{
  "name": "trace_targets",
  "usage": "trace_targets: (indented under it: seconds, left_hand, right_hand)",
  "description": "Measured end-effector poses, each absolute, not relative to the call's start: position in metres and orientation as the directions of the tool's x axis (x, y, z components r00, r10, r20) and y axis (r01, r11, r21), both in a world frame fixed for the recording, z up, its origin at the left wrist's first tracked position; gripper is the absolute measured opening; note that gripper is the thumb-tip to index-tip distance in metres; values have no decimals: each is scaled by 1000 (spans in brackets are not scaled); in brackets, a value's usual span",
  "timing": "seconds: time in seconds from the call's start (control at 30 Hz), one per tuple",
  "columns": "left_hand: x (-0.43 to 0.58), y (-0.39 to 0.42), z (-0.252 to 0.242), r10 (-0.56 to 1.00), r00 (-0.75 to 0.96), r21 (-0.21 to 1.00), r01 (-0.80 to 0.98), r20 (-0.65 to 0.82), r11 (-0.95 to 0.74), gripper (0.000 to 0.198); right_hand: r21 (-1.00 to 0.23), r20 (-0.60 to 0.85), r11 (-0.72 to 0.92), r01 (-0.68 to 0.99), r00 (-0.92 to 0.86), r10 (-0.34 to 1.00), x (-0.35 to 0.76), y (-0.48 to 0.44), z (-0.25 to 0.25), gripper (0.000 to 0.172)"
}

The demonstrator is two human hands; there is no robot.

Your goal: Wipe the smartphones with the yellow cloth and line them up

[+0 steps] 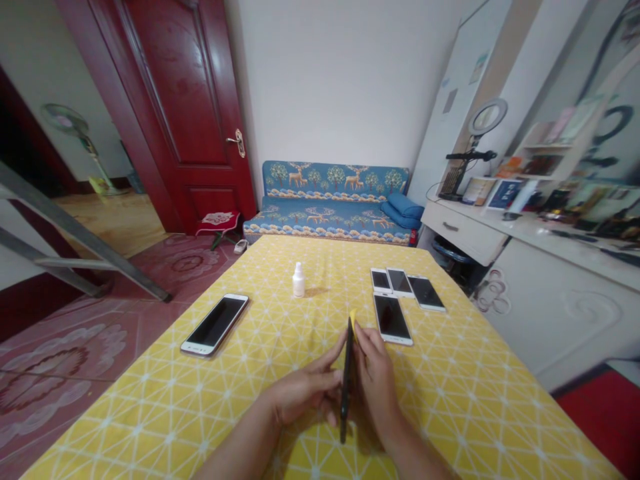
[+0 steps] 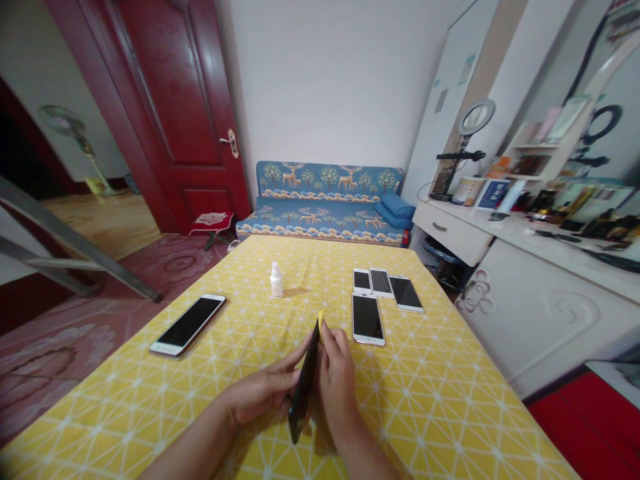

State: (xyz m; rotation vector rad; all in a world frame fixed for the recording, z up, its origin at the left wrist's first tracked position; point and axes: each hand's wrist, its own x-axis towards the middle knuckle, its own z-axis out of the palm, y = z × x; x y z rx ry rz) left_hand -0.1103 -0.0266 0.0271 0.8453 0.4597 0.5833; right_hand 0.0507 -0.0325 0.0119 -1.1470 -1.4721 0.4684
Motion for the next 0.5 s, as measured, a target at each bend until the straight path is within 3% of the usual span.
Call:
trace_targets:
  seconds: [0.07, 0.33, 0.5]
  left_hand:
    - [-111, -26, 25, 627, 763, 812, -261, -158, 522, 78]
    - [-105, -24, 14, 753, 618, 782, -345, -227, 519, 68]
    - [-100, -22, 19, 826, 533, 763, -453, -183, 461, 65]
  right_hand:
    - [-819, 517, 454, 352, 108, 849, 50, -34, 13, 38]
    - [-683, 663, 632, 365, -51, 747, 49, -43, 26, 41]
    - [-617, 707, 729, 298, -198, 679, 41, -57, 33, 45]
